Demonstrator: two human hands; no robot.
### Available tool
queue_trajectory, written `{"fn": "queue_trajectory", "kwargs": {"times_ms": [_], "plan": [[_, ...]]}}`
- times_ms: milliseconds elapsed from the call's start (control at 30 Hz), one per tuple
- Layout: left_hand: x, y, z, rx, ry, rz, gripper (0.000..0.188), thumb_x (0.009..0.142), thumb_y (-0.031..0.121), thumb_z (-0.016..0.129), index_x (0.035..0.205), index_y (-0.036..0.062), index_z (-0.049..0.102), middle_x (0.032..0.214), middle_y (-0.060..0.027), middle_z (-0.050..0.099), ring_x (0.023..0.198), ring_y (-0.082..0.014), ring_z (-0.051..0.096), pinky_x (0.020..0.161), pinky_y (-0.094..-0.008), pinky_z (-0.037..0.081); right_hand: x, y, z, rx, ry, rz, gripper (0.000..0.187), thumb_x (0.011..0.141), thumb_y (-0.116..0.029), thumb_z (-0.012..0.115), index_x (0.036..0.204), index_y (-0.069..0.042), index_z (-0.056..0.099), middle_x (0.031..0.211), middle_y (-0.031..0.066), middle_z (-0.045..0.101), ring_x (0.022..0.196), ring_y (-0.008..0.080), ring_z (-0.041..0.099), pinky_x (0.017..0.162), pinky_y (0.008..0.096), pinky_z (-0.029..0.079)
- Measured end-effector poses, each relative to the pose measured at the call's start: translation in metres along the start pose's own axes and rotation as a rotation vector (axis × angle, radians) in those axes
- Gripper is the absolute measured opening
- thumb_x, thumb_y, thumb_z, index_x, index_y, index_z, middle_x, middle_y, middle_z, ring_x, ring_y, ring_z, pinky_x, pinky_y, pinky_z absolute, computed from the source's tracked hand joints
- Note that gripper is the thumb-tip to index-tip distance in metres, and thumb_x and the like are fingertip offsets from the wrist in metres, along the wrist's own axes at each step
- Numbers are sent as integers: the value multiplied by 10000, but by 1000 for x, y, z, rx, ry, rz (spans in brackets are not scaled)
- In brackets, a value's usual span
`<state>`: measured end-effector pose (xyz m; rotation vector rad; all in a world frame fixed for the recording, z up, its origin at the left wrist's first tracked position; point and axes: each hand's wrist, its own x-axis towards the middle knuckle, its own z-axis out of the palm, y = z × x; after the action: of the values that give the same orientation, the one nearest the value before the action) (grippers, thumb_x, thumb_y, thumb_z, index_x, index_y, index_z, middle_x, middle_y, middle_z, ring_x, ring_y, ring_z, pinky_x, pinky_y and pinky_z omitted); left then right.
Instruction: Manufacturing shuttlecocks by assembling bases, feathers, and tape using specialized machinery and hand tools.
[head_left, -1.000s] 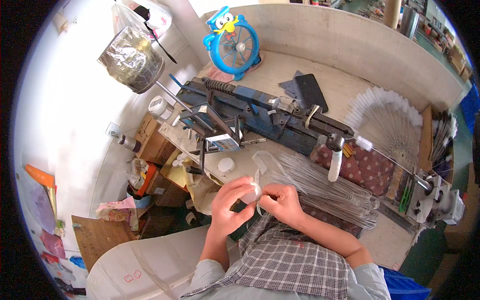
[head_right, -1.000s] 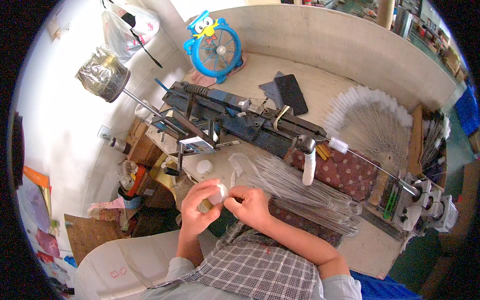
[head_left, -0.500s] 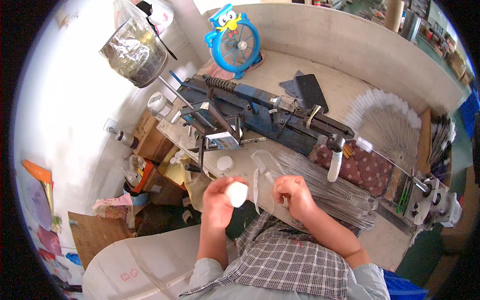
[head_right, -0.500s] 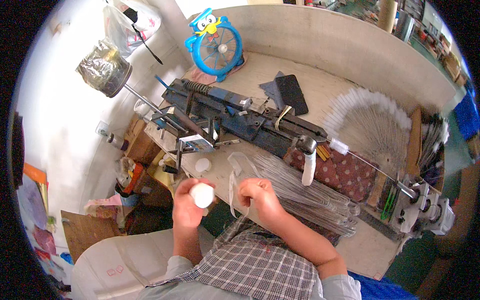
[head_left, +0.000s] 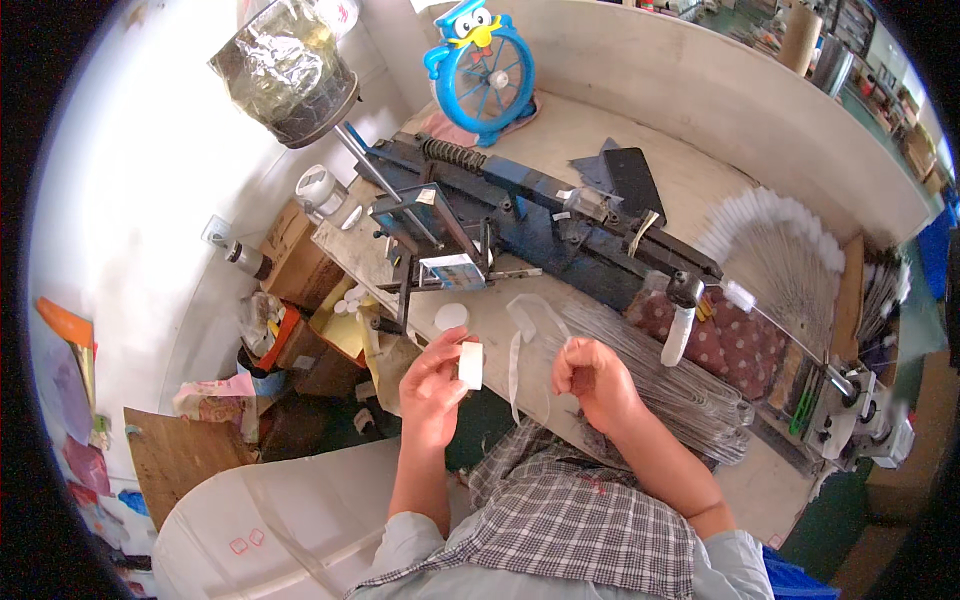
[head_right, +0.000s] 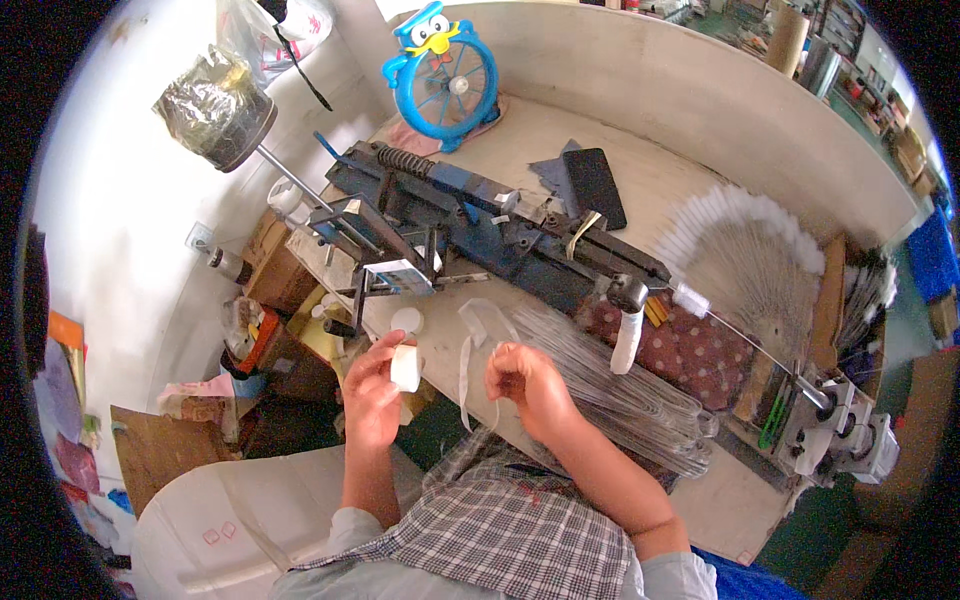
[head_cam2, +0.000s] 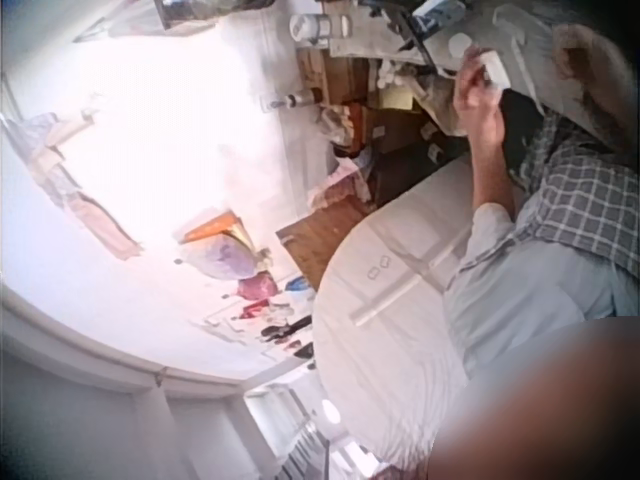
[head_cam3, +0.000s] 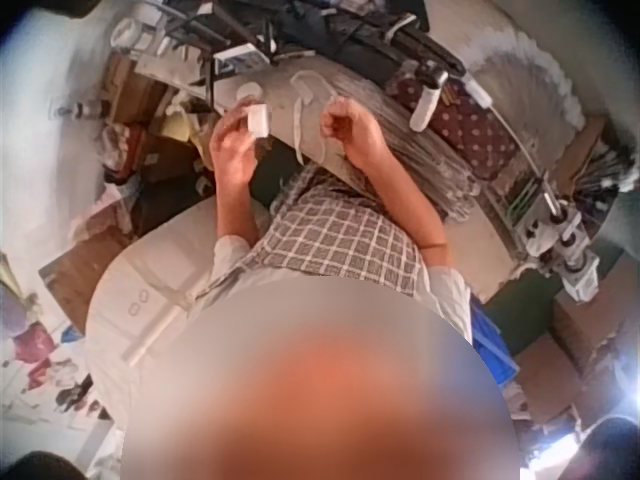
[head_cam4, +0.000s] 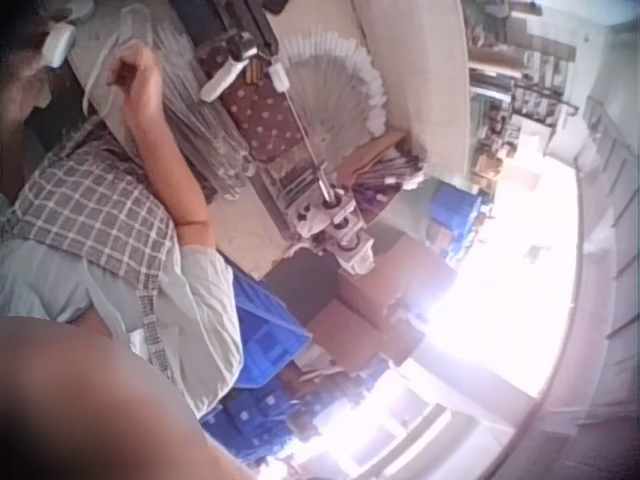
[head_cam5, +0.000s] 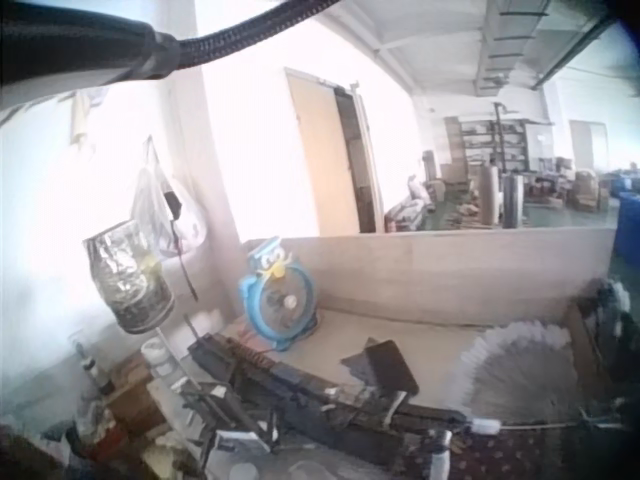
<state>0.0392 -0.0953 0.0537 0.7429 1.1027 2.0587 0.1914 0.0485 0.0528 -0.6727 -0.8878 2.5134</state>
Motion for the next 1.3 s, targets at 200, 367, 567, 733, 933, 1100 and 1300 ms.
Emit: {"fn": "queue_trajectory", "kwargs": {"times_ms": [200, 367, 567, 733, 933, 1100, 1300], "plan": [[-4, -1, -8, 226, -55, 91, 420, 673, -46, 608, 1091, -9, 578, 1252, -187, 485, 1125, -293, 507, 909, -392, 446, 15, 14, -8, 38, -4, 299, 298, 886, -329, 525, 737, -71, 546, 610, -3, 512, 548, 114, 486, 541, 259, 419], [-5, 3, -2, 203, -100, 46, 459, 686, -112, 577, 1138, -45, 534, 1251, -171, 470, 1121, -238, 502, 889, -356, 457, 9, 7, 18, -184, 54, 195, 207, 863, -289, 582, 859, -82, 583, 663, -6, 548, 609, 108, 509, 599, 265, 422], [-5, 1, -2, 232, -143, 57, 548, 676, -52, 611, 1205, -42, 469, 1236, -190, 499, 1154, -286, 489, 970, -396, 400, 3, 9, 19, -350, -179, 165, 221, 869, -291, 597, 891, -72, 587, 760, -10, 580, 695, 82, 531, 646, 222, 427], [-6, 0, -2, 235, -220, 39, 564, 700, -19, 628, 1230, -32, 437, 1230, -188, 508, 1184, -293, 472, 990, -407, 384, 1, 21, 20, -435, -292, 53, 234, 910, -264, 553, 877, -32, 569, 774, 10, 570, 699, 76, 506, 631, 214, 414], [-6, -2, -3, 161, -250, 77, 575, 692, -26, 610, 1238, -17, 430, 1213, -184, 526, 1194, -305, 469, 994, -418, 387, -8, 21, 24, -471, -346, -62, 225, 936, -222, 499, 877, -9, 546, 776, 21, 562, 693, 78, 489, 641, 232, 419], [-5, -3, 2, 38, -285, 73, 583, 676, -10, 586, 1239, -9, 430, 1181, -191, 545, 1178, -313, 485, 982, -423, 401, -11, 20, 27, -354, -343, -57, 217, 950, -197, 449, 873, -12, 533, 762, 15, 544, 673, 78, 476, 616, 231, 412], [-4, -1, 6, 30, -263, 59, 583, 668, 8, 593, 1229, -8, 436, 1155, -190, 559, 1167, -314, 494, 969, -420, 411, -12, 20, 26, -300, -355, -62, 241, 948, -234, 477, 843, -24, 531, 748, 12, 545, 664, 73, 471, 616, 229, 405]]}}
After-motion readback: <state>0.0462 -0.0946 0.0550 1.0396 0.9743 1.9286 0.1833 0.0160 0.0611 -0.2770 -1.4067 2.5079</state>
